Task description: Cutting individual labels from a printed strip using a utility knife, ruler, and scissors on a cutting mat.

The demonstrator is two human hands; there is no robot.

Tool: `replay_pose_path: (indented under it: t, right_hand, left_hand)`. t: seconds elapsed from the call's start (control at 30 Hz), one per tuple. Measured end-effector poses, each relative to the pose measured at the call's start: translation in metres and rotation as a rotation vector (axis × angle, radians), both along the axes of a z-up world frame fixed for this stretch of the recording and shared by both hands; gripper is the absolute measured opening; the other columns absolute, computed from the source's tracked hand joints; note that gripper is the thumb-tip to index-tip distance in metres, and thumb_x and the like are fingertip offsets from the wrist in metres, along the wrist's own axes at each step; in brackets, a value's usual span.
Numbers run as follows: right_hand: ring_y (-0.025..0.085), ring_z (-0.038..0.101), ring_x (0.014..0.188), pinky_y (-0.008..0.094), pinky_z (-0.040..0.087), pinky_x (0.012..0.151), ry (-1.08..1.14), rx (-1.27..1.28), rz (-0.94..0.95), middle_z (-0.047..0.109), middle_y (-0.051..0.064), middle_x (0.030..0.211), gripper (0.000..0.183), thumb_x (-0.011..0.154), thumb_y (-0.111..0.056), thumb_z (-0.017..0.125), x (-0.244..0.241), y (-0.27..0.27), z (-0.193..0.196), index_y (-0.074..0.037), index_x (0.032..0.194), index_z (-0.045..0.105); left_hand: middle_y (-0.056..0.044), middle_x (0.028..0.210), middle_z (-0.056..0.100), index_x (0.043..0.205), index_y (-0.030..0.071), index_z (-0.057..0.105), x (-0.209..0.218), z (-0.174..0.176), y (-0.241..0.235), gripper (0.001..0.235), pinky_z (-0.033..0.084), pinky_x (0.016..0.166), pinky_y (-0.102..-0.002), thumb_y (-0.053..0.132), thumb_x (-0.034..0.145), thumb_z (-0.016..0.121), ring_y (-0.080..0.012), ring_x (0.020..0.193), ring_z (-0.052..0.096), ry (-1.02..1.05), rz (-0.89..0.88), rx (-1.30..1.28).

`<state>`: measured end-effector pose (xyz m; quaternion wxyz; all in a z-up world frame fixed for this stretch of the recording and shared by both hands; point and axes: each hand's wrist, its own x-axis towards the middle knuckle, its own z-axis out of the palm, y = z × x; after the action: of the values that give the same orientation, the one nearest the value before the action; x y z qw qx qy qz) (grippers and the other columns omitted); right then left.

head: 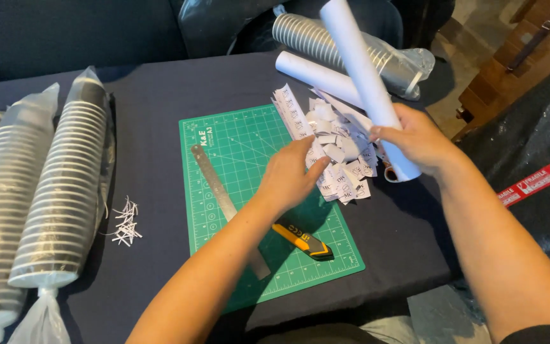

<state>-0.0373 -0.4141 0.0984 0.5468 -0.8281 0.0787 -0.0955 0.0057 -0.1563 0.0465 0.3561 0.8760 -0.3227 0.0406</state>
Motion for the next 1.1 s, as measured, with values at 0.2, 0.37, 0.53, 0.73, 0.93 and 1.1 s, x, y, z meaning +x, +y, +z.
replay_pose_path:
  t: [0.2,0.37,0.53,0.73,0.93,1.1]
  right_hand:
    - [0.034,0.069,0.090,0.047,0.058,0.074,0.045,-0.160,0.174,0.068,0.020,0.101,0.050,0.090,-0.021,0.074,-0.035,0.092,-0.016,-0.001,0.133,0.059]
    - [0.055,0.059,0.123,0.067,0.051,0.098,-0.086,-0.573,0.175,0.055,0.035,0.136,0.076,0.095,-0.018,0.062,-0.066,0.151,-0.013,0.001,0.162,0.031]
    - [0.031,0.069,0.110,0.041,0.059,0.089,-0.458,-0.404,0.160,0.061,0.013,0.132,0.040,0.103,-0.013,0.056,-0.069,0.182,-0.042,-0.014,0.142,0.066]
    - [0.027,0.073,0.092,0.031,0.064,0.068,-0.401,-0.108,0.066,0.066,0.012,0.121,0.032,0.096,-0.009,0.072,-0.062,0.207,-0.064,-0.008,0.127,0.069]
    - [0.018,0.070,0.079,0.029,0.065,0.063,-0.242,0.351,0.124,0.069,0.021,0.116,0.036,0.099,-0.006,0.067,-0.057,0.219,-0.068,0.002,0.133,0.060]
    - [0.015,0.069,0.076,0.027,0.064,0.060,-0.300,0.310,0.148,0.068,0.022,0.116,0.054,0.088,-0.002,0.079,-0.061,0.229,-0.080,0.004,0.138,0.060]
  left_hand:
    - [-0.023,0.123,0.073,0.135,0.001,0.063,-0.028,0.017,0.002,0.053,0.063,0.089,-0.046,0.040,0.099,0.067,-0.0379,0.114,0.073,0.424,-0.039,-0.536]
    - [-0.022,0.112,0.076,0.127,0.001,0.070,-0.036,0.013,0.028,0.043,0.067,0.072,-0.041,0.034,0.099,0.067,-0.0353,0.103,0.076,0.503,0.150,-0.638]
    - [-0.029,0.137,0.059,0.147,-0.014,0.050,-0.047,-0.004,0.042,0.049,0.050,0.108,-0.047,0.016,0.109,0.042,-0.0306,0.122,0.054,0.629,0.140,-1.081]
    - [-0.014,0.086,0.077,0.106,0.000,0.077,-0.047,-0.004,0.074,0.035,0.054,0.059,-0.031,0.031,0.090,0.083,-0.0176,0.072,0.068,0.693,0.287,-0.988]
    - [-0.018,0.101,0.078,0.130,0.011,0.074,-0.066,0.009,0.105,0.043,0.055,0.081,-0.045,0.041,0.101,0.066,-0.0283,0.099,0.073,0.459,0.278,-0.694]
    - [-0.027,0.115,0.075,0.152,0.004,0.053,-0.086,0.030,0.115,0.055,0.057,0.093,-0.053,0.038,0.108,0.047,-0.0413,0.113,0.073,0.368,0.257,-0.677]
